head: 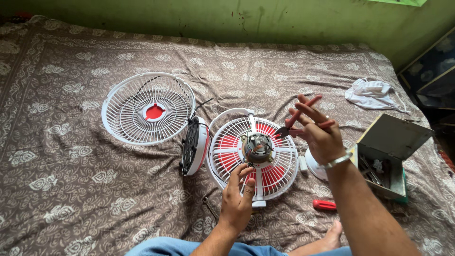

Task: The person is repairing a disassembled electric fan on a bed. They use pliers and a screwdriver to strip and connect wires to the fan motor, then reassemble the fan cage and base.

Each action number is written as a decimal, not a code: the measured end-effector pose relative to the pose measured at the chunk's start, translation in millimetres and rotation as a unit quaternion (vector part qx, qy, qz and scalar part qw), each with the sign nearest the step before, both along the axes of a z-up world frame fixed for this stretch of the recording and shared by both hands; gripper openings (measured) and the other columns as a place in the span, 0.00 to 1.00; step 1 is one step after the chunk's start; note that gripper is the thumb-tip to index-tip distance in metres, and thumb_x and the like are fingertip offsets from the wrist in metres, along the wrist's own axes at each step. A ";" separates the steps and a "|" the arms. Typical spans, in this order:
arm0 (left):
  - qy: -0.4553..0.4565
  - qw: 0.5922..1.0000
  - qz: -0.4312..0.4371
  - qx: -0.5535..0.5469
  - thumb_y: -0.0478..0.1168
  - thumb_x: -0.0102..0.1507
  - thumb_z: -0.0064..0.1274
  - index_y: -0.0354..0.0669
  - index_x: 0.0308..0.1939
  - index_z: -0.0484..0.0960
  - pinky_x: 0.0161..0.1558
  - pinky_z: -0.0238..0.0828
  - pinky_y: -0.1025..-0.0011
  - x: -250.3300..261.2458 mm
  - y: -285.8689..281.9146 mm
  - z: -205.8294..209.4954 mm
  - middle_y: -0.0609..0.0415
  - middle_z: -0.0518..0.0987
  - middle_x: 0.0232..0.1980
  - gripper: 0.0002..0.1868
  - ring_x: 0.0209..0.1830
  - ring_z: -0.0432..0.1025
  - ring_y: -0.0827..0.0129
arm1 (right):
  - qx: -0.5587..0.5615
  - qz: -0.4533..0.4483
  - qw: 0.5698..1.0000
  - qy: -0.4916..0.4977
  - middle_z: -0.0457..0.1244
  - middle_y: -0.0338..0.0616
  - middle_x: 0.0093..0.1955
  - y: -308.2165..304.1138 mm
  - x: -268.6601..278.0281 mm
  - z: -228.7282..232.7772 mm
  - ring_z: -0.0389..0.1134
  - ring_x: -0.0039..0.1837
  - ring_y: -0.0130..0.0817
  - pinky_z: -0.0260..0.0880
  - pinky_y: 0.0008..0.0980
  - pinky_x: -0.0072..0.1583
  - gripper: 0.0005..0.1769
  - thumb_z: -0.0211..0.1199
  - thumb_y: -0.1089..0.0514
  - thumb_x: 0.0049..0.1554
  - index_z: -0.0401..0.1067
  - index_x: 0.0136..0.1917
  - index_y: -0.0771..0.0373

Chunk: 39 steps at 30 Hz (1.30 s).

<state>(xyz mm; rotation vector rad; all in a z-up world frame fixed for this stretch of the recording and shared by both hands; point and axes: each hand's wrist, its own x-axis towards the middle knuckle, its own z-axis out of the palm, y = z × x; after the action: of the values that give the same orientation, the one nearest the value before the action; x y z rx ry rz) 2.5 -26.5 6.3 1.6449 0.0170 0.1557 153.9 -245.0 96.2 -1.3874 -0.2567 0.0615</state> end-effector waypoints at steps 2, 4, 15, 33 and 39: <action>0.032 0.999 -0.002 -0.013 0.67 0.67 0.37 0.40 0.70 0.65 0.58 0.74 0.61 3.8 5.1 -0.9 0.46 0.79 0.63 0.40 0.59 0.77 0.57 | -0.024 -0.002 1.000 -0.001 0.51 0.46 0.84 13.9 14.3 -3.0 0.61 0.77 0.52 0.78 0.45 0.60 0.31 0.43 0.78 0.53 0.70 0.66 0.68; 0.046 0.998 -0.004 -0.029 0.68 0.65 0.37 0.40 0.71 0.64 0.55 0.77 0.61 7.4 9.0 -1.3 0.47 0.79 0.63 0.41 0.56 0.78 0.58 | -0.023 0.004 1.000 0.003 0.51 0.48 0.84 21.1 19.9 -8.4 0.60 0.78 0.53 0.78 0.46 0.60 0.32 0.42 0.78 0.52 0.69 0.67 0.70; 0.060 0.996 -0.017 -0.066 0.71 0.66 0.35 0.40 0.71 0.64 0.58 0.72 0.60 17.2 13.0 -0.5 0.45 0.83 0.61 0.44 0.57 0.79 0.58 | -0.007 0.050 0.999 0.002 0.48 0.48 0.85 21.1 38.5 -22.7 0.56 0.80 0.58 0.76 0.49 0.64 0.37 0.41 0.79 0.48 0.66 0.71 0.69; 0.075 0.994 -0.040 -0.065 0.73 0.65 0.33 0.40 0.72 0.62 0.62 0.71 0.60 13.9 12.3 0.3 0.46 0.82 0.62 0.46 0.62 0.76 0.58 | -0.179 -0.005 0.980 -0.085 0.60 0.50 0.64 18.2 45.6 -48.9 0.70 0.63 0.41 0.81 0.36 0.53 0.22 0.58 0.52 0.65 0.54 0.65 0.64; 0.051 0.990 -0.033 -0.123 0.67 0.66 0.40 0.37 0.71 0.62 0.65 0.68 0.59 9.4 10.2 -10.3 0.42 0.81 0.62 0.42 0.65 0.75 0.57 | -0.315 -0.054 0.928 -0.190 0.62 0.48 0.59 21.9 36.5 -42.6 0.72 0.59 0.42 0.79 0.37 0.53 0.56 0.71 0.37 0.54 0.36 0.73 0.66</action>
<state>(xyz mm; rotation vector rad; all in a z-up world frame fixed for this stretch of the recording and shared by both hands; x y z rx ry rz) 12.0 -16.3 -4.1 1.4030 0.0571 0.0171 190.4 -223.0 53.6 -2.0519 -0.5131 -0.2403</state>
